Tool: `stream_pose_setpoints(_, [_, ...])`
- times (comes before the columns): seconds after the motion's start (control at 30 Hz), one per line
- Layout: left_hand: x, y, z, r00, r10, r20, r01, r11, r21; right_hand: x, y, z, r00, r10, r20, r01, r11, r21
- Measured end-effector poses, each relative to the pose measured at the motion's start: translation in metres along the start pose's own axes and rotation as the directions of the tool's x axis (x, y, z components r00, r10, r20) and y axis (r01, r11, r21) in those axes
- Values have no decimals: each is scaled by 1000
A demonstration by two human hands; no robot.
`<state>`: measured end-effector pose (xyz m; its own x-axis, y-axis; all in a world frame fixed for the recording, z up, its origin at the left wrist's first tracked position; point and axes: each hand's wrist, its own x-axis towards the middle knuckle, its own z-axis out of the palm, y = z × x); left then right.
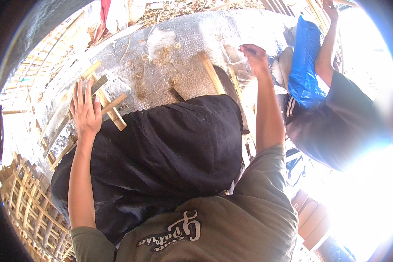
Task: The person hammers nails into wooden slats to secure them to a roof frame, then places additional slats and fastens them with nails. The work occurs on a partially constructed roof with plastic sheeting and bamboo elements visible.
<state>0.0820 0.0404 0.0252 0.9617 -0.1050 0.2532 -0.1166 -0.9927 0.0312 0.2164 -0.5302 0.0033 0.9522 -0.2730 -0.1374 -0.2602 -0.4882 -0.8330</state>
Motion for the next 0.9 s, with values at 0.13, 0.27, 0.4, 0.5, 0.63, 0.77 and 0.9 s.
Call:
stream_pose_setpoints(0.13, [1, 1, 0, 1000, -1, -1, 1, 1000, -1, 9, 17, -3, 999, -34, -3, 34, 993, -109])
stream_pose_setpoints(0.27, [0, 0, 0, 1000, -3, -3, 3, 1000, -16, 10, 18, -2, 997, -75, -29, 67, 976, -206])
stream_pose_setpoints(0.4, [0, -1, 1, 1000, -11, 0, 11, 1000, -25, 1, 2, 2, 995, -91, -46, 70, 934, -349])
stream_pose_setpoints(0.5, [1, 1, 1, 1000, -3, 0, 3, 999, -33, -2, -1, -1, 987, -151, -53, 114, 898, -425])
stream_pose_setpoints(0.63, [1, -2, 3, 1000, 4, -9, -4, 1000, -28, -10, -7, 6, 973, -223, -55, 170, 860, -481])
stream_pose_setpoints(0.77, [2, 0, 3, 1000, 9, -10, -10, 999, -39, -13, -7, 6, 952, -301, -60, 237, 844, -482])
stream_pose_setpoints(0.9, [1, 2, 3, 1000, 9, -17, -9, 999, -41, -19, -13, 8, 898, -430, -97, 359, 841, -405])
